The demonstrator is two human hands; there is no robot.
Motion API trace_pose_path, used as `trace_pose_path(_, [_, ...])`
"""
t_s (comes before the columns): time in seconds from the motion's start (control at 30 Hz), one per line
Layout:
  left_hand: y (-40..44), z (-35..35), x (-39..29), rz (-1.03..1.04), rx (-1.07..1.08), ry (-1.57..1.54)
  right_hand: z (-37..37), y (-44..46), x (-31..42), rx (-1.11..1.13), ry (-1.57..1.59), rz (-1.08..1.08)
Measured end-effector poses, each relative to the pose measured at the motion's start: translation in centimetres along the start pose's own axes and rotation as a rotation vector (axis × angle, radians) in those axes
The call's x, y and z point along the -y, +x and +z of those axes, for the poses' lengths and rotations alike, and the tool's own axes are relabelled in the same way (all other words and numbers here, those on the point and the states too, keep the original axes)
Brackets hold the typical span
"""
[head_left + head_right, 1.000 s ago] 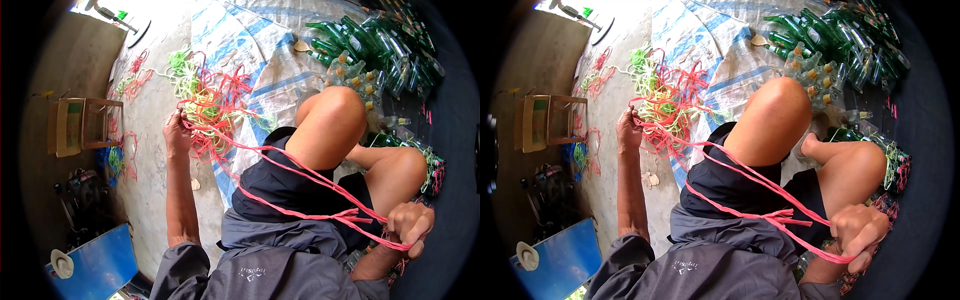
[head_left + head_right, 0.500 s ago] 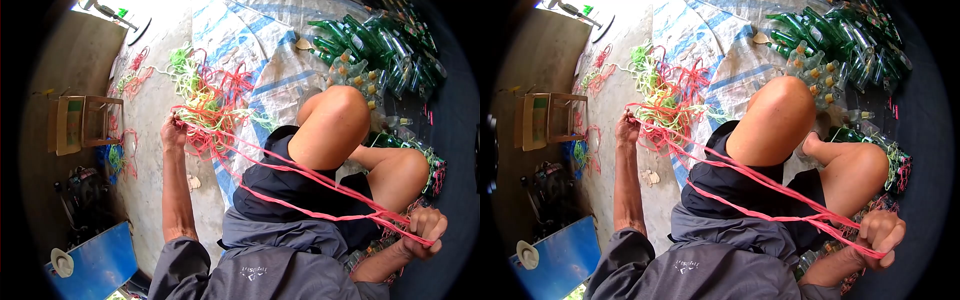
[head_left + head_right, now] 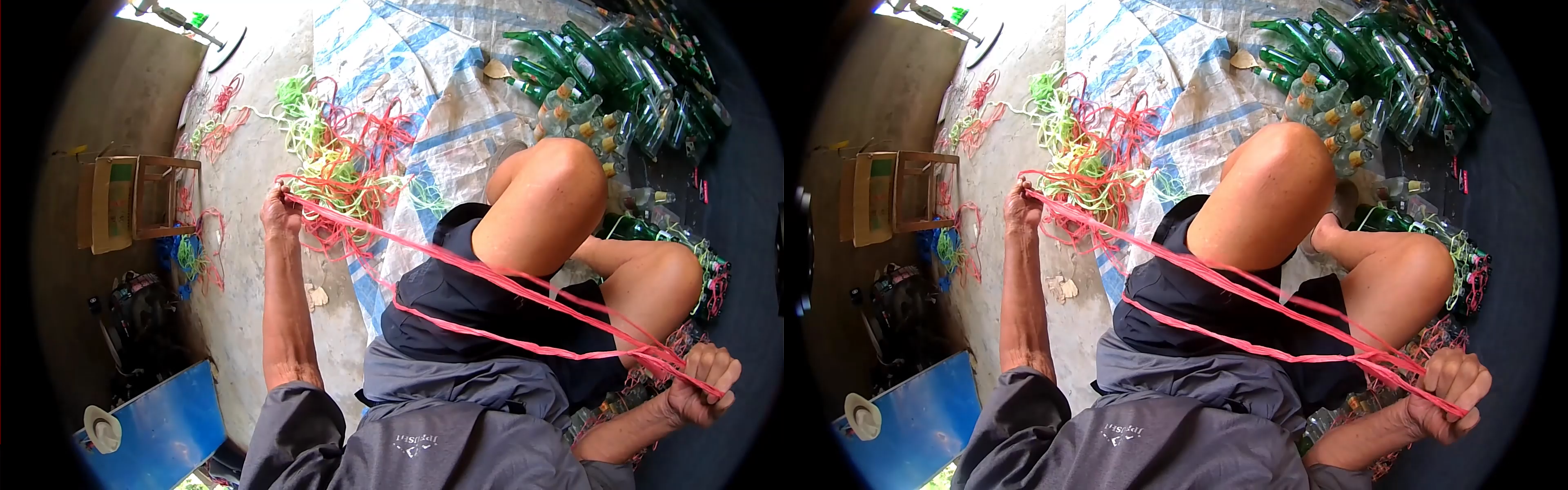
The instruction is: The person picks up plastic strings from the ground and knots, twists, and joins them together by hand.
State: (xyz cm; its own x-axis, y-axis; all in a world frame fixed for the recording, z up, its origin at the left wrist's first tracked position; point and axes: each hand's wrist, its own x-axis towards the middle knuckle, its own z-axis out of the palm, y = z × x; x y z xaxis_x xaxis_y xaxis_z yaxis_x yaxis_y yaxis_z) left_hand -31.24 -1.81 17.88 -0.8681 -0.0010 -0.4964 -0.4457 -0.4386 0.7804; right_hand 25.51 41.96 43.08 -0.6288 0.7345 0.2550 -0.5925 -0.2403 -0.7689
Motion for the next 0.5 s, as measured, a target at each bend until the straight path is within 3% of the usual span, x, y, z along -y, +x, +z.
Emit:
trace_pose_path(0.2, [0.0, -0.6, 0.2, -0.031, 0.068, -0.009, 0.1, 0.0, 0.3, 0.04, 0.01, -0.004])
trace_pose_path(0.3, [-0.4, -1.1, -0.5, -0.074, 0.218, -0.037, 0.2, 0.0, 0.5, 0.087, 0.026, 0.01])
trace_pose_path(0.5, [-4.2, 2.5, -2.9, -0.027, 0.214, 0.017, 0.4, 0.0, -0.3, 0.141, 0.052, 0.084])
